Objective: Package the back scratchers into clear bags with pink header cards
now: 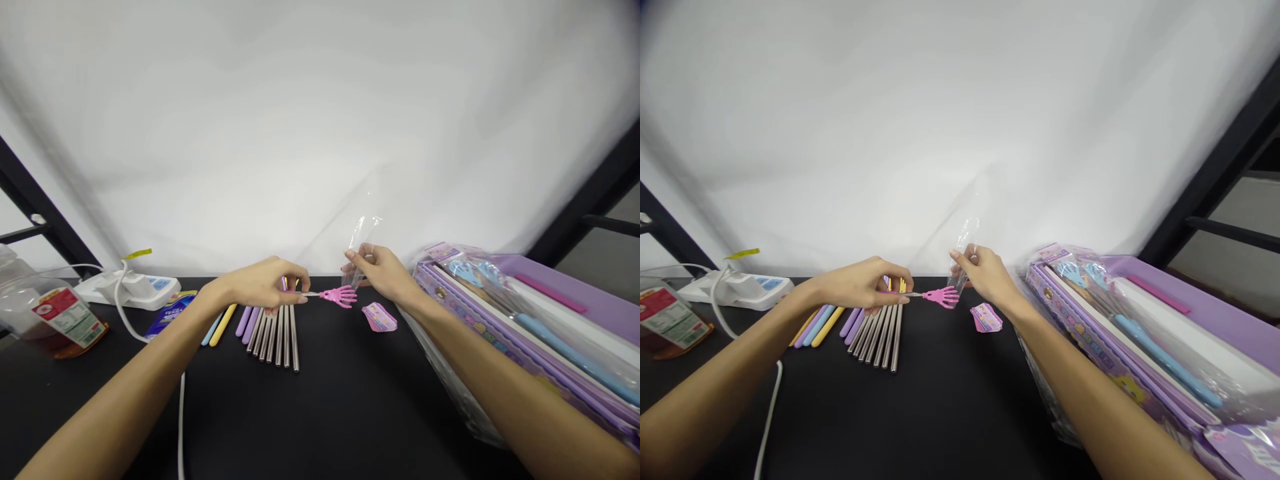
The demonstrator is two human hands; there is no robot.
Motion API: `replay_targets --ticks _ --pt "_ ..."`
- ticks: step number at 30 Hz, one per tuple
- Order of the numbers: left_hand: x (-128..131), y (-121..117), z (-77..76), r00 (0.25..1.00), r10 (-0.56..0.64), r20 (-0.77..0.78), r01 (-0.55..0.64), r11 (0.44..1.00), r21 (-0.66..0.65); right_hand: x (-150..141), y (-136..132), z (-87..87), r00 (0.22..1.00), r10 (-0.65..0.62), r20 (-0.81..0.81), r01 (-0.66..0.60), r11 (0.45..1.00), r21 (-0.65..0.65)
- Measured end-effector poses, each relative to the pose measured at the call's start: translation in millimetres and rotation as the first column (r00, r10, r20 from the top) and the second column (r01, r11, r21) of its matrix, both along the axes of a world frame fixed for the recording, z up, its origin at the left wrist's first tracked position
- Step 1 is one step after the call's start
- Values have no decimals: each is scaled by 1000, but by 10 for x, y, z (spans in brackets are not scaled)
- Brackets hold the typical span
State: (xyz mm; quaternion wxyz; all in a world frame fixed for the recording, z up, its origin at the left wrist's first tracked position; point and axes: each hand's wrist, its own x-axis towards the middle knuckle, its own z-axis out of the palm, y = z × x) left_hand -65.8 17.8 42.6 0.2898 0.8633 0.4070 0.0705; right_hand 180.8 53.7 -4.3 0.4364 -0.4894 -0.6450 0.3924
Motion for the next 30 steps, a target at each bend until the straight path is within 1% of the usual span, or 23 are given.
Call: replay_targets --ticks 5,8,10,12,15,17,18,20,22,23,25,27,30 --pt "7 10 -23 999 12 -34 -13 1000 -23 17 -21 49 998 62 -9 -63 998 -23" --pt "1 8 -19 999 37 -37 -39 998 -49 64 -12 58 989 150 -22 -151 986 -77" --pt "-5 4 -8 998 46 -43 -48 998 -42 88 2 44 979 199 -44 -202 972 -119" --pt "-8 1 -3 998 47 -50 -49 998 -28 90 15 25 978 196 -75 -205 968 -144" --pt "-3 3 -18 998 40 -56 -42 999 -33 63 11 16 981 136 -137 -158 974 -161" --pt "7 5 -33 998 29 -58 -31 999 -34 57 -9 33 974 129 -185 -162 971 -177" --pt "13 5 -38 998 22 -60 -23 999 -26 65 -20 46 967 149 -206 -189 963 -193" --pt "22 1 -38 998 9 -60 -9 1000 -1 105 -38 69 949 229 -218 -281 927 -248" --pt "28 -6 -26 998 5 -56 -4 1000 19 159 -39 72 932 311 -189 -356 885 -299" --pt "29 -10 -19 999 6 -52 -5 1000 26 182 -31 63 929 328 -171 -367 877 -312" --pt "28 -17 -7 999 13 -40 -11 999 36 205 -4 26 937 311 -160 -346 886 -309" --pt "27 -22 -2 999 16 -31 -14 999 43 190 22 -21 949 265 -170 -306 903 -301" --pt "29 -26 -6 1000 9 -29 -8 999 39 122 32 -73 953 205 -224 -267 917 -296"
